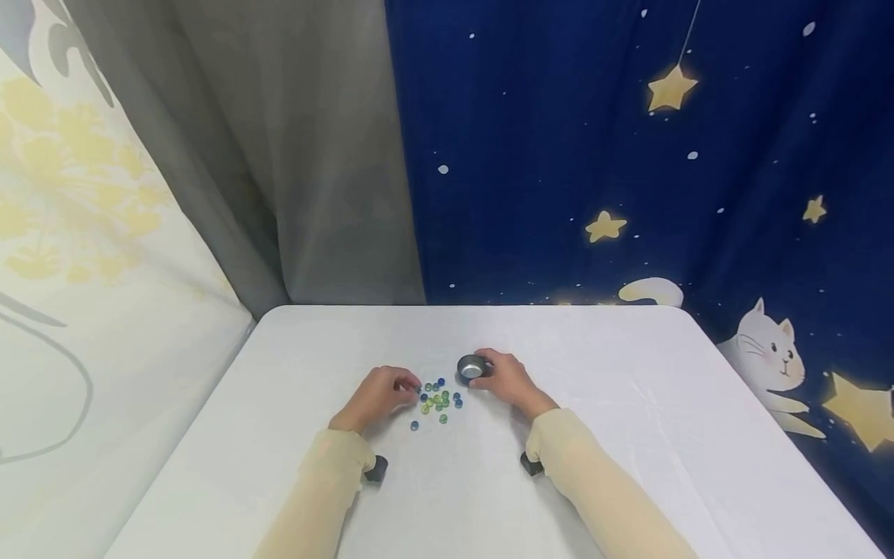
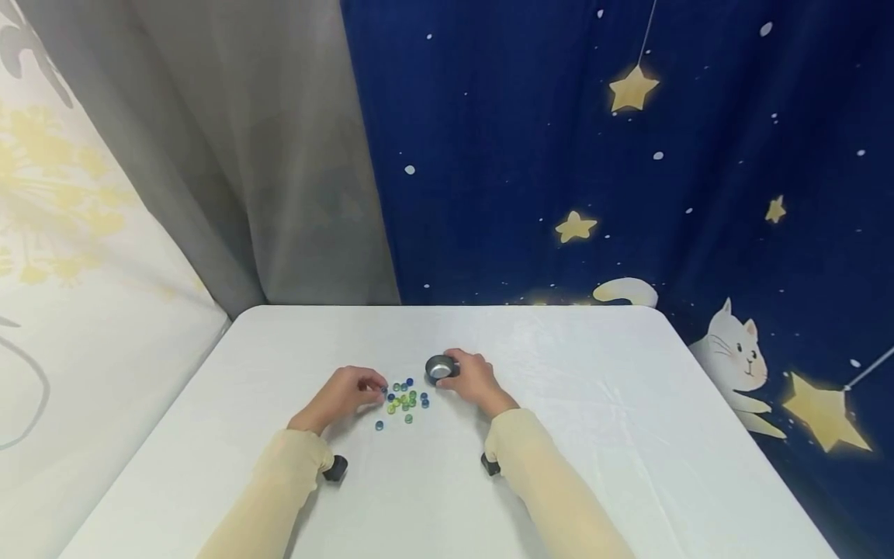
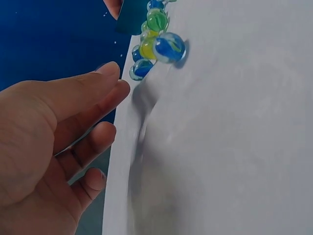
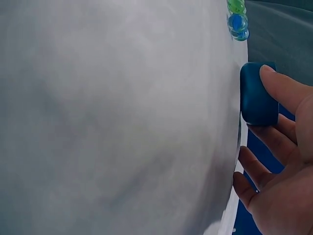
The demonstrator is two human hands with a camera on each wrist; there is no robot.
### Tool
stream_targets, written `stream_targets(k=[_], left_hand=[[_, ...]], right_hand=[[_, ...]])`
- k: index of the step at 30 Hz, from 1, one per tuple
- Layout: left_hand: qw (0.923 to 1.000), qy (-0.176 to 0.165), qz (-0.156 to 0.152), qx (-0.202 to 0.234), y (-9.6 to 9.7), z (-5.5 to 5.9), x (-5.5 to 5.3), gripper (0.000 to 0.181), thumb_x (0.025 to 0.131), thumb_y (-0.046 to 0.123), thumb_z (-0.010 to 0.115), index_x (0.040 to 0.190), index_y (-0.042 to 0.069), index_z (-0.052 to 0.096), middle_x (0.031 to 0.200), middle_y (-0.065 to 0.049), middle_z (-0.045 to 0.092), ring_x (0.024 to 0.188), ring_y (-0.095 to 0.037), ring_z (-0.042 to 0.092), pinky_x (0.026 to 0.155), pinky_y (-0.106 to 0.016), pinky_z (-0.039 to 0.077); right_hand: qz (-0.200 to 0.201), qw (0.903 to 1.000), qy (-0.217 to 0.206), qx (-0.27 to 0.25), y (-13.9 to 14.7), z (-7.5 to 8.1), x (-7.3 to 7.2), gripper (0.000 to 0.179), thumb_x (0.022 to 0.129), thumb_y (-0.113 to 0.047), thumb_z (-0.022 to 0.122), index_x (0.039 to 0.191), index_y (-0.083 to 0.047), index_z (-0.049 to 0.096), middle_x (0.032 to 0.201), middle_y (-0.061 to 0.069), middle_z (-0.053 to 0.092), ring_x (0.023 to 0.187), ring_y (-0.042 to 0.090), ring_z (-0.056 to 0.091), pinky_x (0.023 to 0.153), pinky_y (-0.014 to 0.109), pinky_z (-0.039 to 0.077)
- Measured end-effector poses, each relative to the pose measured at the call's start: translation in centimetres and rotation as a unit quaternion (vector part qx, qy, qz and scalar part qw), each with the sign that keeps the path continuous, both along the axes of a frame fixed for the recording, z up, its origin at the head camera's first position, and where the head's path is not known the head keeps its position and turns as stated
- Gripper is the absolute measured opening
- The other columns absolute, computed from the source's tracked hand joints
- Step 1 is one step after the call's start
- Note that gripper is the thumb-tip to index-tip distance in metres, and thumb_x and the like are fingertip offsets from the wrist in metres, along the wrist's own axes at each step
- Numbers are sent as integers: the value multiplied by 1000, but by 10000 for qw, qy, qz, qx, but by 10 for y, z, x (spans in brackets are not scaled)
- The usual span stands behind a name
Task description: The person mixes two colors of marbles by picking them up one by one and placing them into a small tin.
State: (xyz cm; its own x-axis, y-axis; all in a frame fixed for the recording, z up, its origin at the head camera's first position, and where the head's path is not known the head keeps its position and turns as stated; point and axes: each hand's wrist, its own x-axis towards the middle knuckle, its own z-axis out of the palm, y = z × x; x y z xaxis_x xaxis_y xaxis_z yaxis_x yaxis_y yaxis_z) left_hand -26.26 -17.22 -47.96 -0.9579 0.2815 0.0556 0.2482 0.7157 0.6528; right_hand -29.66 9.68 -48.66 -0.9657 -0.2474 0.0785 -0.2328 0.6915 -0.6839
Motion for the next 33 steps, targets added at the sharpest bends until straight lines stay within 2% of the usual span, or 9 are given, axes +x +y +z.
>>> stream_targets(k=[10,20,27,33], left_hand=[[9999,108,37,-117,10,0,-6,18,83,13,76,100,20,73,87,12,65,82,-9,57,79,-33,47],[9999,23,108,9,19,4,-14,18,84,17,76,101,20,73,85,11,63,79,-13,55,74,-32,45],[9997,0,14,256,24,5,-19,17,85,17,75,103,18,73,85,10,63,78,-14,55,72,-34,44],[9994,-21,71,345,30,4,-22,16,86,17,74,102,18,73,85,10,63,78,-14,55,72,-33,45]], right_hand=[[-91,9998,86,145,-4,-1,5,60,75,-23,83,129,-13,60,127,10,62,123,34,51,104,53,34],[-101,9991,171,373,-5,-2,8,60,75,-25,83,129,-13,60,126,10,63,119,36,52,101,56,33],[-161,9990,204,352,-6,-2,10,60,74,-26,84,128,-12,61,126,10,63,119,37,52,101,58,33],[-136,9992,199,325,-6,-1,13,59,74,-27,84,127,-13,61,124,9,64,119,37,52,101,58,33]])
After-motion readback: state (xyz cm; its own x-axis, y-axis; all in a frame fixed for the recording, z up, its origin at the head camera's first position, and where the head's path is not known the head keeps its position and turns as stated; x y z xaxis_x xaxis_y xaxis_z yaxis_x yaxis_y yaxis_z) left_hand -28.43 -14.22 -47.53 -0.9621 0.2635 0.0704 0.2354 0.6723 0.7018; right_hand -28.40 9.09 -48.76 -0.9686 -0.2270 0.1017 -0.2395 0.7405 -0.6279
